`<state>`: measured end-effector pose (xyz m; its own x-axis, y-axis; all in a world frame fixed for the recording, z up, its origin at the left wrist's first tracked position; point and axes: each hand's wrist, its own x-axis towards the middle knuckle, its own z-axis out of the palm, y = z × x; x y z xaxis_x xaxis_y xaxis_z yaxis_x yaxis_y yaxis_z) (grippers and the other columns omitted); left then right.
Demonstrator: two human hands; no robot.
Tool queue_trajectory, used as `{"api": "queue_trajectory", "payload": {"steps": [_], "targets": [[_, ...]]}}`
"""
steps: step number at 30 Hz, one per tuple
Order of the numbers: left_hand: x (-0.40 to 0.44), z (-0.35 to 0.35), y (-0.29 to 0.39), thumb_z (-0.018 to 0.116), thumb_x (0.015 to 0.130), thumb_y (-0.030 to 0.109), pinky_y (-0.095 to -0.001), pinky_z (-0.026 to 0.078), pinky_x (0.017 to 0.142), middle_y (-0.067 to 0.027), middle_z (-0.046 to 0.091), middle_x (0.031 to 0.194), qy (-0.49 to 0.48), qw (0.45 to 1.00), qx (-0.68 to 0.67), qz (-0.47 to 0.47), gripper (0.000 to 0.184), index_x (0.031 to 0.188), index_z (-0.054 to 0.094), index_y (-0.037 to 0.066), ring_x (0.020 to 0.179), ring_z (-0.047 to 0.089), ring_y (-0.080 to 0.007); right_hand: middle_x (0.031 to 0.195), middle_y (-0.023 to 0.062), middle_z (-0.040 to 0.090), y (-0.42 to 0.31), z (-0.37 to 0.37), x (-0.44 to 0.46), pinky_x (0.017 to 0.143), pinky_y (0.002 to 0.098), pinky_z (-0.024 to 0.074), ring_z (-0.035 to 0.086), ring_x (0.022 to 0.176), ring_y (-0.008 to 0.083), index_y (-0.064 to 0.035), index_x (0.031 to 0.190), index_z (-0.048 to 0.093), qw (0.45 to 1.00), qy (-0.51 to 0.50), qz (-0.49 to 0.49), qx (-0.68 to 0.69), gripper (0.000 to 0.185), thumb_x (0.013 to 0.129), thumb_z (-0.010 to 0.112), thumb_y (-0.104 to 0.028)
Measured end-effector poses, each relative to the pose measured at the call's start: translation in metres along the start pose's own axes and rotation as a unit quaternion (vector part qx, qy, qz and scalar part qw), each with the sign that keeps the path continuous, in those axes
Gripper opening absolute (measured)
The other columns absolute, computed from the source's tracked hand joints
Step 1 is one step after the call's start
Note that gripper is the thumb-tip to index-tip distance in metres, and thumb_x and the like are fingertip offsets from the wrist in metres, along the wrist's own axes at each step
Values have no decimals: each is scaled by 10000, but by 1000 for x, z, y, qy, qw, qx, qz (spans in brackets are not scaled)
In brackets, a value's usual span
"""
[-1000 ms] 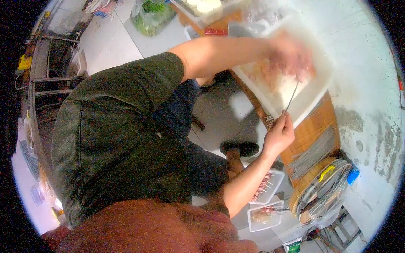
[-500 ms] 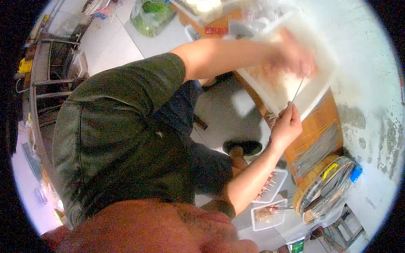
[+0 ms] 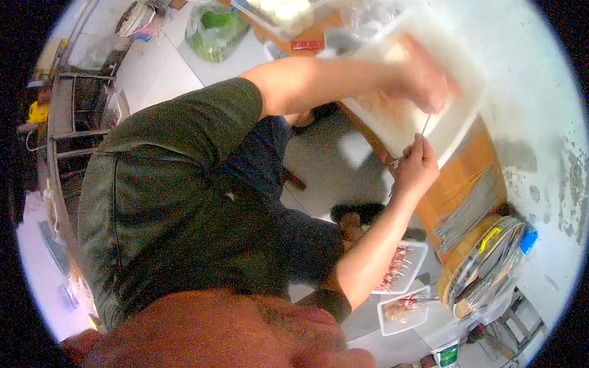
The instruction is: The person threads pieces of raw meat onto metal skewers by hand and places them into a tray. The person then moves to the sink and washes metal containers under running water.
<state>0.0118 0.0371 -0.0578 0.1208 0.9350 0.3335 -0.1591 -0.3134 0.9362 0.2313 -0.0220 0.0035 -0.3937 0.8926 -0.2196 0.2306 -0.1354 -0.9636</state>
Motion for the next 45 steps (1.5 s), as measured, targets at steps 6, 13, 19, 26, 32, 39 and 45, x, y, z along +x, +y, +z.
{"api": "queue_trajectory", "payload": {"steps": [6,13,19,26,32,39,45], "targets": [[5,-8,4,451,996,220,-256,486,721,-82,597,985,-102,961,-230,-116,255,866,530,15,815,574,-138,662,1,524,2,-14,6,458,220,336,434,520,65,34,979,682,999,-9,24,45,179,929,598,-116],[5,-19,-33,536,958,226,-266,529,693,-109,651,1008,50,991,-33,-121,239,1022,627,15,854,650,-174,674,-2,523,4,-28,5,459,208,321,425,535,62,27,1005,679,992,-1,39,119,176,930,601,-112],[-14,-29,52,595,872,132,-347,554,685,-139,689,986,202,920,183,-281,193,1014,684,39,836,686,-214,677,-17,501,-5,-54,-5,435,187,275,384,503,49,2,969,653,986,37,35,157,142,944,583,-120],[29,-72,-58,581,843,164,-424,503,833,-144,681,1082,61,783,553,-278,273,1078,694,84,970,645,-330,697,-12,514,-8,-77,-6,445,175,300,432,559,45,32,1059,653,984,38,15,171,190,938,571,-89],[41,-27,-32,560,880,194,-433,461,886,-136,674,1098,-26,749,587,-305,282,1109,685,89,1012,621,-304,694,-9,522,-19,-78,-16,454,180,315,438,560,41,38,1088,657,992,40,-1,121,218,938,563,-91],[32,-2,2,551,901,296,-428,477,856,-150,681,1031,199,809,332,-443,309,1043,706,70,963,631,-284,703,-15,538,-16,-81,-18,467,180,325,449,573,42,40,1084,669,993,62,-5,105,225,943,566,-102],[25,-107,-73,582,837,310,-407,513,816,-179,686,1012,111,769,551,-303,319,997,726,75,918,653,-312,710,-11,552,-14,-87,-23,476,179,334,462,588,40,43,1068,674,992,50,-10,113,219,943,567,-101]]}}
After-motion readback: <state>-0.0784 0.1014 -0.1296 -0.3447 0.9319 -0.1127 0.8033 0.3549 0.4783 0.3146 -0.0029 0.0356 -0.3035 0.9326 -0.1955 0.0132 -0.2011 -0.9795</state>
